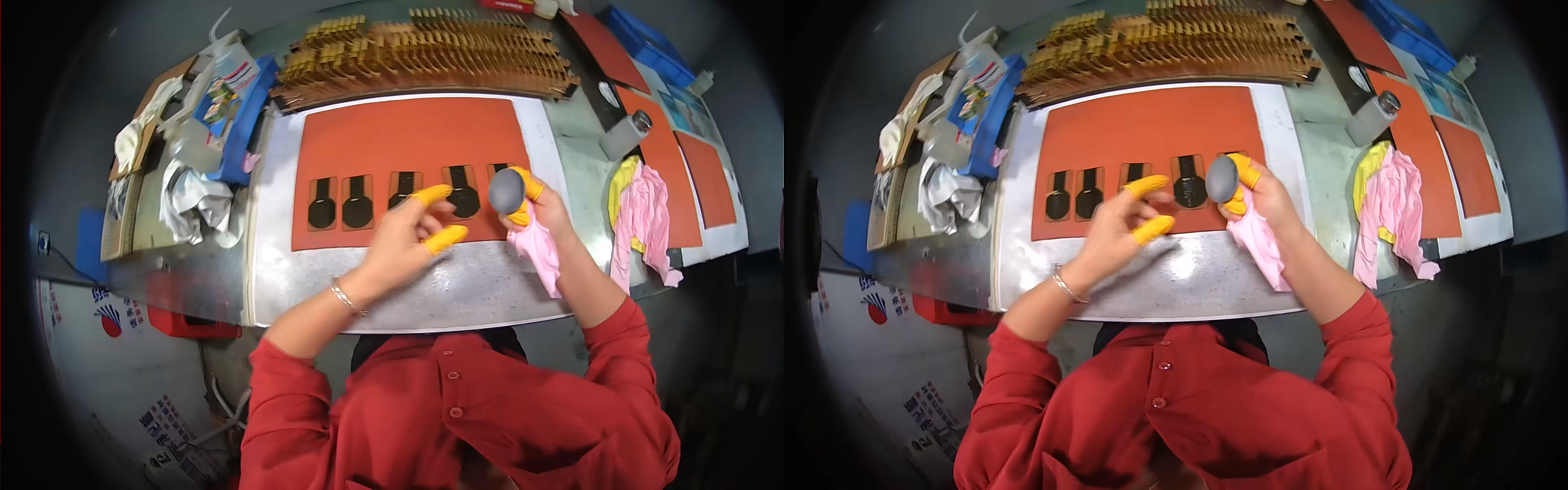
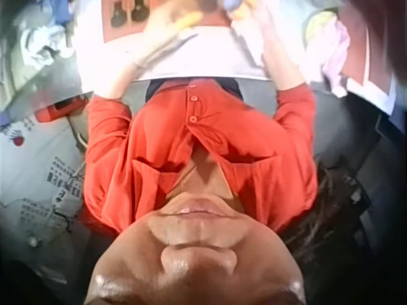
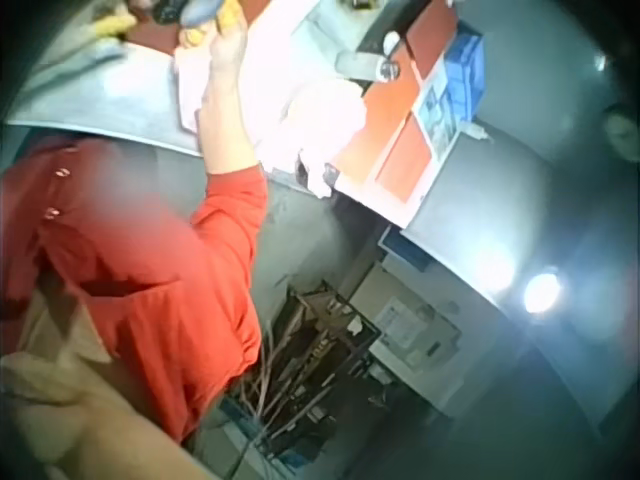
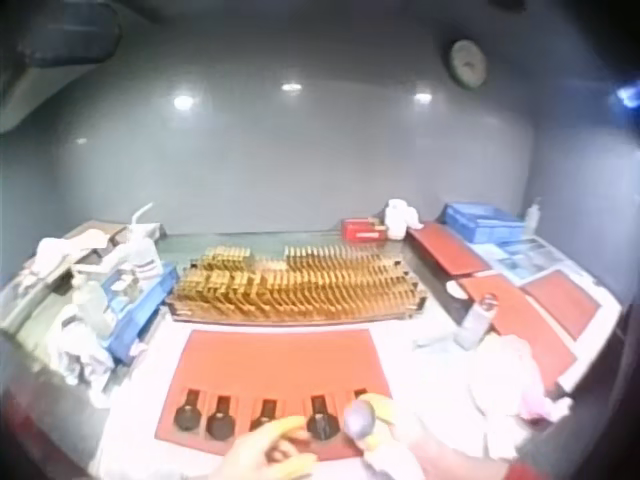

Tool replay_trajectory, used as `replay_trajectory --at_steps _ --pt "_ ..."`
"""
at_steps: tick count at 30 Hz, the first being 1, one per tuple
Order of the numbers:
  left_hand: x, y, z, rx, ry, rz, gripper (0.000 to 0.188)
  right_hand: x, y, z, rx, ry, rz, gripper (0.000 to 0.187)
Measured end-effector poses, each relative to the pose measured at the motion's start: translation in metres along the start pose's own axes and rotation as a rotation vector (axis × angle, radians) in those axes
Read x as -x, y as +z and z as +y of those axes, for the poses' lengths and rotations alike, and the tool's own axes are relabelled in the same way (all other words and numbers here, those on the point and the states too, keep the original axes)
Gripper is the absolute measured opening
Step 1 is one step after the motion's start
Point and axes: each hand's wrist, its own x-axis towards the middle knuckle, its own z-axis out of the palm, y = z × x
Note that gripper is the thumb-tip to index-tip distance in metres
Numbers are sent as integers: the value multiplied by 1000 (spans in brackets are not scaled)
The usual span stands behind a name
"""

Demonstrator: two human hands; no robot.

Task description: The person cleans a row of gold medals placed on a red mat using a yellow cloth and a liquid from a squeeze bottle. They apply the liquid to the cloth and wipe each medal individually, then move the cleaned medals to a wooden rack.

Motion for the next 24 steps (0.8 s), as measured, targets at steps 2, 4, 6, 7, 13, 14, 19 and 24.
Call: replay_trajectory --at_steps 2,4,6,7,13,14,19,24 --pt "1 16 10 -134 180 109 58 1 20 16 -69 30 13 18" --pt "2 16 10 -335 327 198 61 2 47 27 71 49 182 19" --pt "14 7 -6 -406 413 238 62 4 65 41 217 88 130 21" --pt "22 3 -7 -382 414 251 59 2 67 46 276 102 47 20" --pt "73 -24 -34 48 199 341 46 -31 102 80 1385 -570 -390 14" --pt "74 -31 -37 163 186 385 45 -43 116 89 1289 -600 -375 14" --pt "74 -98 -33 461 178 567 40 -86 186 114 444 82 -336 16" --pt "74 -169 -41 344 203 649 44 -157 230 123 663 103 -462 13"
